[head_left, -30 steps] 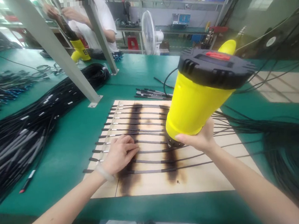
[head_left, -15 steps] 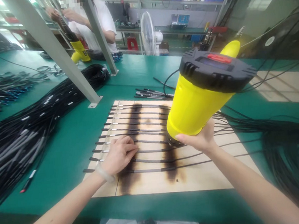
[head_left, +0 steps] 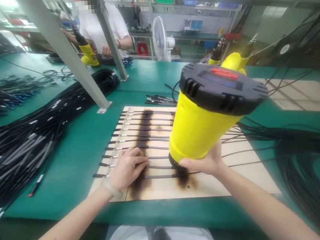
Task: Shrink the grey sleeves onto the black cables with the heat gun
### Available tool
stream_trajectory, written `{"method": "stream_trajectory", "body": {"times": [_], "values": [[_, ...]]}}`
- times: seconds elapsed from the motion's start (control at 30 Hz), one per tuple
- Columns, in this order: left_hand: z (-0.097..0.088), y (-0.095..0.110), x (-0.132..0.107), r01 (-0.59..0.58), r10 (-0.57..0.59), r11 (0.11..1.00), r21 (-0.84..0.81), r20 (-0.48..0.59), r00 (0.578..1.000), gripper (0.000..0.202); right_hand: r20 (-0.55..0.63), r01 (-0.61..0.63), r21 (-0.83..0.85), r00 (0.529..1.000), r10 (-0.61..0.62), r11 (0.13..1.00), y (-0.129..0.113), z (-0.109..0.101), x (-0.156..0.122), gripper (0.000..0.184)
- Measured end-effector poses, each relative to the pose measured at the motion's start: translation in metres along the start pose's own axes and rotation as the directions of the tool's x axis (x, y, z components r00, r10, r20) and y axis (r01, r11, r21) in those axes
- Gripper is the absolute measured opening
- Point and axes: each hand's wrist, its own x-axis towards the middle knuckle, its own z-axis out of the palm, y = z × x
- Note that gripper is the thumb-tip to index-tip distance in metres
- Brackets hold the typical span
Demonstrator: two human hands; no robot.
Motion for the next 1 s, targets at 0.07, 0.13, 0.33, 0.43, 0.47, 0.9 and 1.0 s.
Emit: {"method": "stream_trajectory", "body": {"times": [0.07, 0.13, 0.33, 0.43, 0.47, 0.9, 1.0], "values": [[-0.001, -0.002, -0.005, 0.002, -0.002, 1.0, 0.002, -0.016, 1.0, 0.022, -0.015, -0.016, -0.022, 1.0, 0.016, 1.0, -0.001, -0.004, -0.003, 0.044], [-0.001, -0.004, -0.009, 0.007, -0.007, 1.0, 0.004, -0.026, 1.0, 0.022, -0.048, -0.033, -0.054, 0.998, 0.03, 0.998, -0.001, -0.01, -0.006, 0.043], [0.002, -0.004, -0.016, 0.011, -0.01, 1.0, 0.011, -0.038, 0.999, 0.022, -0.134, -0.081, -0.106, 0.989, 0.067, 0.991, 0.003, -0.019, -0.013, 0.048], [0.002, -0.002, -0.016, 0.009, -0.009, 1.0, 0.006, -0.036, 0.999, 0.023, -0.139, -0.083, -0.119, 0.988, 0.066, 0.989, 0.005, -0.018, -0.013, 0.05], [0.002, -0.002, -0.017, 0.011, -0.011, 1.0, 0.007, -0.035, 0.999, 0.024, -0.138, -0.079, -0.122, 0.988, 0.061, 0.989, 0.005, -0.017, -0.013, 0.051], [0.004, 0.005, -0.013, 0.03, -0.03, 1.0, -0.007, -0.002, 1.0, 0.023, -0.1, -0.01, -0.017, 0.995, 0.008, 1.0, 0.001, -0.016, -0.011, 0.047], [0.004, 0.005, -0.012, 0.024, -0.024, 1.0, -0.012, -0.006, 1.0, 0.023, -0.079, -0.007, 0.01, 0.997, 0.008, 1.0, 0.0, -0.015, -0.01, 0.044]]}}
